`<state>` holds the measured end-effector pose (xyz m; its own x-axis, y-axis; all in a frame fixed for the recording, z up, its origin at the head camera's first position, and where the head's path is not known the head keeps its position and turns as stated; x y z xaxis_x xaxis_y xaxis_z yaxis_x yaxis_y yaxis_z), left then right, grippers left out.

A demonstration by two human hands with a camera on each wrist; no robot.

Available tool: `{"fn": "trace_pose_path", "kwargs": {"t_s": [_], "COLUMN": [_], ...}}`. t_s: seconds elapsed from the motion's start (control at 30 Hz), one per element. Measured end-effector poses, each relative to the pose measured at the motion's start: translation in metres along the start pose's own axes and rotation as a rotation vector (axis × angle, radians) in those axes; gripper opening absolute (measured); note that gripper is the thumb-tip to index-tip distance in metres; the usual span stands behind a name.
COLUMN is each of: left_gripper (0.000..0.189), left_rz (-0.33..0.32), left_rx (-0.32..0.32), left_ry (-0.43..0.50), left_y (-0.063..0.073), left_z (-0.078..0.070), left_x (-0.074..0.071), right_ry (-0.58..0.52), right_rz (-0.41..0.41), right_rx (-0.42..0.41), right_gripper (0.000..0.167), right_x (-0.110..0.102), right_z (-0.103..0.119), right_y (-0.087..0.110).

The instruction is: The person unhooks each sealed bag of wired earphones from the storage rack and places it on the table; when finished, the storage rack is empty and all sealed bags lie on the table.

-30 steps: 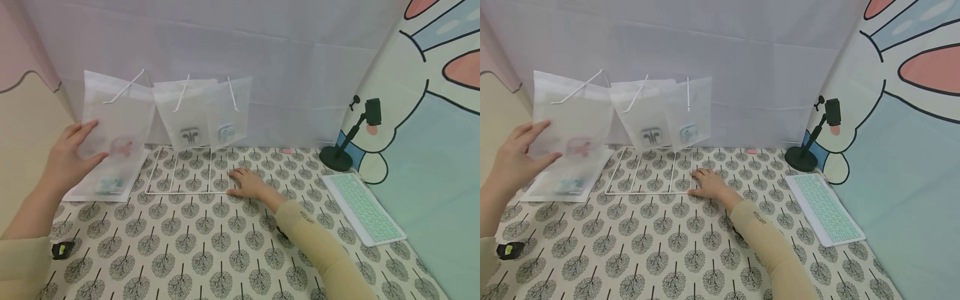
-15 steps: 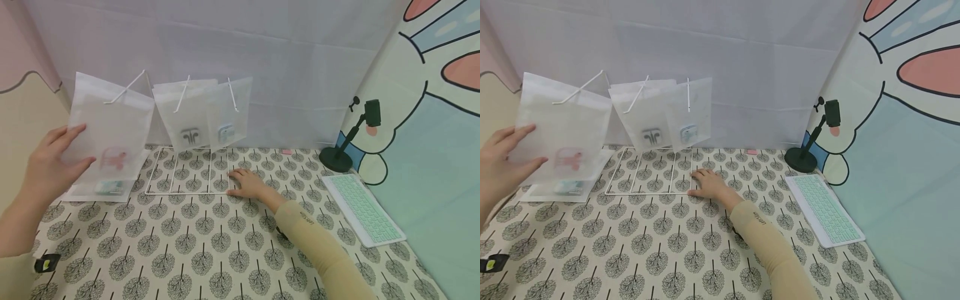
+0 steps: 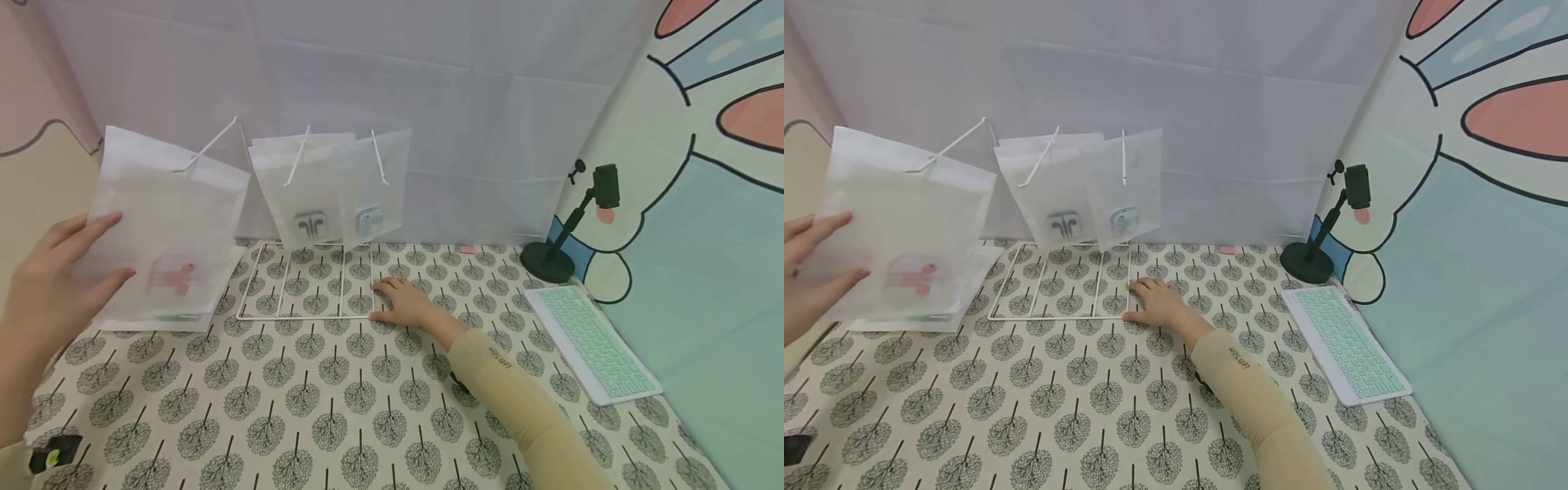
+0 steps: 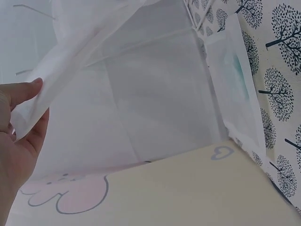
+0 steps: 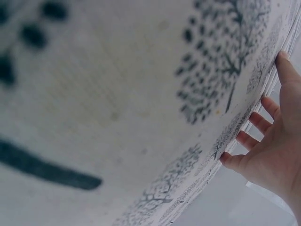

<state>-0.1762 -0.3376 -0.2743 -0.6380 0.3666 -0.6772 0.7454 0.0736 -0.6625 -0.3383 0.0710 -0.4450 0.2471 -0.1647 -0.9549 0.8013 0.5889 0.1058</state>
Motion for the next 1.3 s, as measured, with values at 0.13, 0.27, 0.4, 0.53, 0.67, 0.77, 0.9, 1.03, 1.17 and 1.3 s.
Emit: {"fn": "trace_pose_path", "kwargs": {"t_s": [0.13,0.27,0.4,0.53,0.67,0.77,0.9,1.03,1.17,1.3], "left_gripper": [0.083,0.087,0.087,0.081,0.072,0.063,0.058,0.067,0.076,0.084], "left_rz": [-0.025,-0.050,-0.074,-0.075,-0.086,-0.109,-0.121,-0.103,-0.070,-0.002], "left_rx": [0.020,0.028,0.028,0.007,0.011,0.037,0.053,0.043,0.019,-0.028], "left_ry": [0.003,0.024,0.065,0.121,0.171,0.210,0.271,0.319,0.352,0.372], "left_y": [0.004,0.007,0.010,0.014,0.017,0.019,0.021,0.024,0.027,0.030], "left_z": [0.000,-0.002,-0.006,-0.009,-0.010,-0.011,-0.009,-0.004,0.004,0.009], "left_x": [-0.005,-0.008,-0.012,-0.015,-0.018,-0.020,-0.021,-0.020,-0.018,-0.016], "right_ry": [0.002,-0.006,-0.004,-0.008,-0.006,-0.008,-0.011,-0.012,-0.004,-0.001], "right_rz": [0.000,-0.003,-0.002,-0.001,-0.002,-0.003,0.002,0.006,0.002,0.003], "right_rx": [0.001,-0.007,-0.012,-0.009,-0.009,-0.006,-0.002,-0.001,-0.002,-0.001], "right_gripper": [0.074,0.074,0.074,0.074,0.074,0.075,0.075,0.075,0.074,0.074], "right_x": [0.000,-0.001,-0.001,-0.001,-0.001,0.000,0.000,0.000,0.000,0.001], "right_z": [0.001,0.002,0.002,0.002,0.001,0.001,0.001,0.001,0.000,0.000], "right_y": [0.001,0.001,0.000,0.000,0.000,0.000,0.002,0.001,0.000,0.000]}}
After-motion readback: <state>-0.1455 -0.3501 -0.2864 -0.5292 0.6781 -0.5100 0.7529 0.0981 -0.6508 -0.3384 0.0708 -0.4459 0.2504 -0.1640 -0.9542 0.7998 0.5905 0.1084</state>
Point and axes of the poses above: each hand's wrist, its own y-axis away from the middle knuckle, its own x-axis out of the palm, z = x × y, the point moved 4 cm from there along -y, towards the middle knuckle, and after that the axes turned 9 degrees about -y, right-handed, at the moved point
